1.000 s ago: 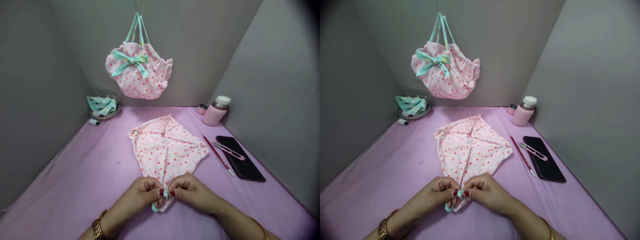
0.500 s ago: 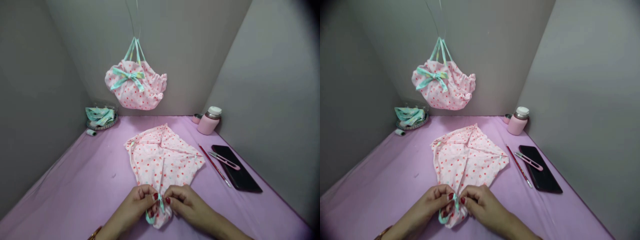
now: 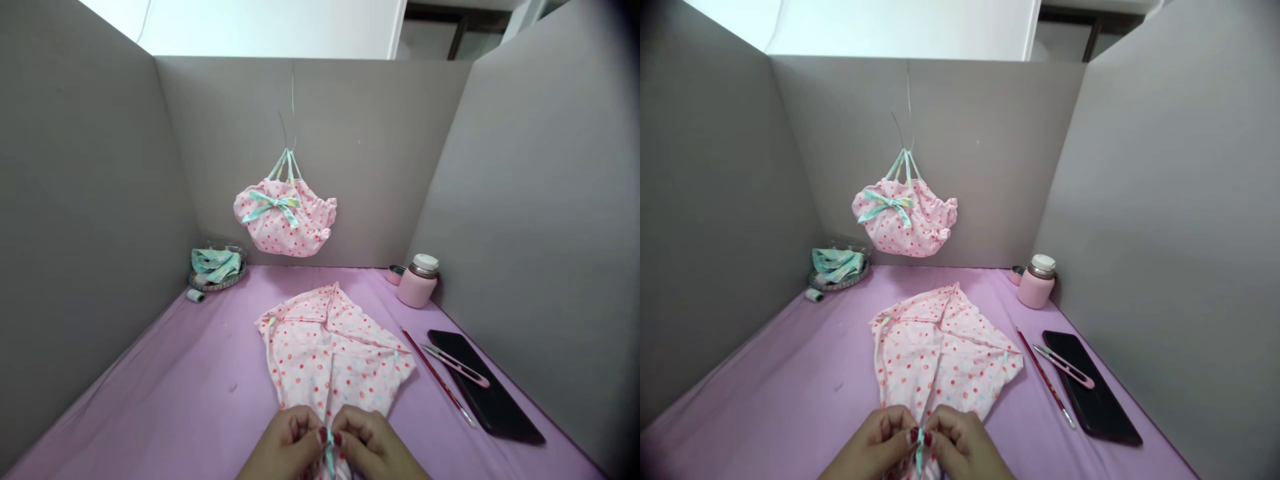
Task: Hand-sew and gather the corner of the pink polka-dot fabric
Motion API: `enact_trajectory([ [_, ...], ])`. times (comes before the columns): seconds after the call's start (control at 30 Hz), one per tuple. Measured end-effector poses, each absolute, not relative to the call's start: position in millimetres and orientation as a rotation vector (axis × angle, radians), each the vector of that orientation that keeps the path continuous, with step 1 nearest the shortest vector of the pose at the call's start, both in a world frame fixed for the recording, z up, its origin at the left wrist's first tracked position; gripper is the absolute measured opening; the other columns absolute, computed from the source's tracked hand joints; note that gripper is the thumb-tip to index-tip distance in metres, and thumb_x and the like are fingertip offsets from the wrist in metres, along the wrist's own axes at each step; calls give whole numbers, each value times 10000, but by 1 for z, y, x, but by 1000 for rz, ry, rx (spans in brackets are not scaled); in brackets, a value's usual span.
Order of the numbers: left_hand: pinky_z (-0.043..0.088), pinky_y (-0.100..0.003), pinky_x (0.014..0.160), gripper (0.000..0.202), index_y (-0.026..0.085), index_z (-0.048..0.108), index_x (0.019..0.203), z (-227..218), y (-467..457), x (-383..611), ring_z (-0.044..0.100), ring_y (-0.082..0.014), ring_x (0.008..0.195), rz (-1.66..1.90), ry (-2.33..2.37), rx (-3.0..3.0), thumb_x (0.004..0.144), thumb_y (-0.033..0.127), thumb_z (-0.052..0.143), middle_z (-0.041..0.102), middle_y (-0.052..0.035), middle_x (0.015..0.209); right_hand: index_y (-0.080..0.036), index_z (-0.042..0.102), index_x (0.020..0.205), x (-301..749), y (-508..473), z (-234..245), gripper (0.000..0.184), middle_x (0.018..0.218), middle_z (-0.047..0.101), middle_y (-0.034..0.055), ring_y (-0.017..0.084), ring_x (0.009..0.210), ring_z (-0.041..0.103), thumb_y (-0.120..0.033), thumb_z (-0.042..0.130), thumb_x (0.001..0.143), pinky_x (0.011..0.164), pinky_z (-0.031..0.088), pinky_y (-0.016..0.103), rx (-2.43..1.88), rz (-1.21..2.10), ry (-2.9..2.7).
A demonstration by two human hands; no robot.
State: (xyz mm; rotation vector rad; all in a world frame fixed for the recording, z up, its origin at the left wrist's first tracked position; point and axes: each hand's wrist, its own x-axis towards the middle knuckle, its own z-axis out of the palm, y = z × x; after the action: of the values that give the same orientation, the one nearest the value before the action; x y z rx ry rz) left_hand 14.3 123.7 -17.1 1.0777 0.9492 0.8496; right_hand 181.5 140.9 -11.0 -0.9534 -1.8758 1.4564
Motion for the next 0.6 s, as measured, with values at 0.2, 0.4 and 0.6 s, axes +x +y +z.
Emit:
enact_trajectory([
  [0.2,169,-205,403,418,169,451,642,-16,121,19,245,-58,411,890,1063,1209,693,570,556,323,94,466,-161,439,738,181,138,-9,266,652,409,-20,114,613,380,-382,379,872,567,318,219,-972,1327,-1975],
  [0.4,254,-212,482,393,161,465,633,-16,119,22,309,-93,507,903,1133,1370,747,534,514,365,53,538,-184,379,715,177,135,-7,244,638,363,-37,107,588,351,-370,379,873,538,294,212,-1039,1285,-1943],
  [0.6,250,-199,446,297,166,470,637,-13,121,24,327,-88,472,858,1163,1381,774,424,524,394,57,526,-186,388,738,177,134,-10,199,625,371,-46,99,580,354,-330,430,868,528,286,199,-1029,1297,-1826],
])
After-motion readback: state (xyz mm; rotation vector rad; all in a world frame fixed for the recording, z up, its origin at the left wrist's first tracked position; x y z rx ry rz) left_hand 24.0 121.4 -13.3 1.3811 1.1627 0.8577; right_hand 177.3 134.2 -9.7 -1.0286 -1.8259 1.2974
